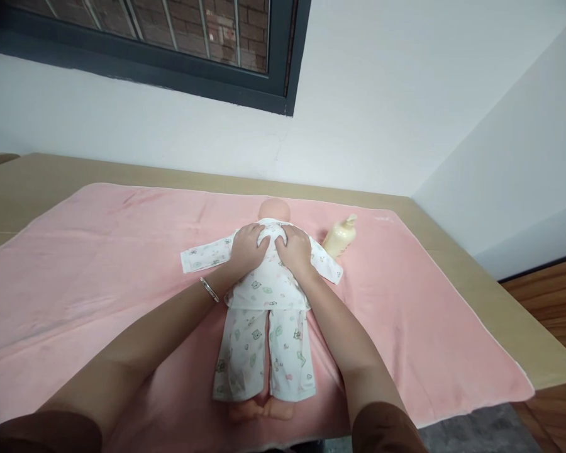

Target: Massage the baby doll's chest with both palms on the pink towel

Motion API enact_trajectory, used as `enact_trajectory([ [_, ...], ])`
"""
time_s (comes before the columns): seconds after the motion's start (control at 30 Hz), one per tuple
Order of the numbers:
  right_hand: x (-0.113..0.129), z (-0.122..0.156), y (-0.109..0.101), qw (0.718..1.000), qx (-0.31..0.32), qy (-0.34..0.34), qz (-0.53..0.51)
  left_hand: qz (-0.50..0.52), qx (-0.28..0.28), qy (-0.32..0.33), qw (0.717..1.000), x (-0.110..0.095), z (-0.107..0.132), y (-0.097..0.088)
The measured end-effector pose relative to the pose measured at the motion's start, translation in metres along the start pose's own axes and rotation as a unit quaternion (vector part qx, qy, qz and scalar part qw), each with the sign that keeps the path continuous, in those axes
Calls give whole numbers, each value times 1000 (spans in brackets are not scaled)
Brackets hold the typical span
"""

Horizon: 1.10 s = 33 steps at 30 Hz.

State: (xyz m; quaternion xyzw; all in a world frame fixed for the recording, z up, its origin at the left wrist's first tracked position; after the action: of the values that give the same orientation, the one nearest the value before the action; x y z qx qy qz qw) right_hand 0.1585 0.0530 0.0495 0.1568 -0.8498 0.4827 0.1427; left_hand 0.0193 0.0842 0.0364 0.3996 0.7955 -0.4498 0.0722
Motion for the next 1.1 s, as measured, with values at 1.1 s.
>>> enact_trajectory([
  [1.1, -4, 10, -2, 999, -50, 1, 20, -6, -43, 7, 999, -3, 6, -8],
])
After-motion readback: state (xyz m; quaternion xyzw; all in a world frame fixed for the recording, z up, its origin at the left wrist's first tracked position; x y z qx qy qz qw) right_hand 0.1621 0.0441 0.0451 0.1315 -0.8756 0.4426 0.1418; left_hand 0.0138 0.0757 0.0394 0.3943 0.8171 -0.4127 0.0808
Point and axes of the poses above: each hand's wrist, its own z-axis away from the middle knuckle, its own y-axis out of the palm, x = y × z, the point moved 6 cm from there along -z, towards the middle knuckle, and after that the axes turned 4 degrees about z, right-handed, at the moved point
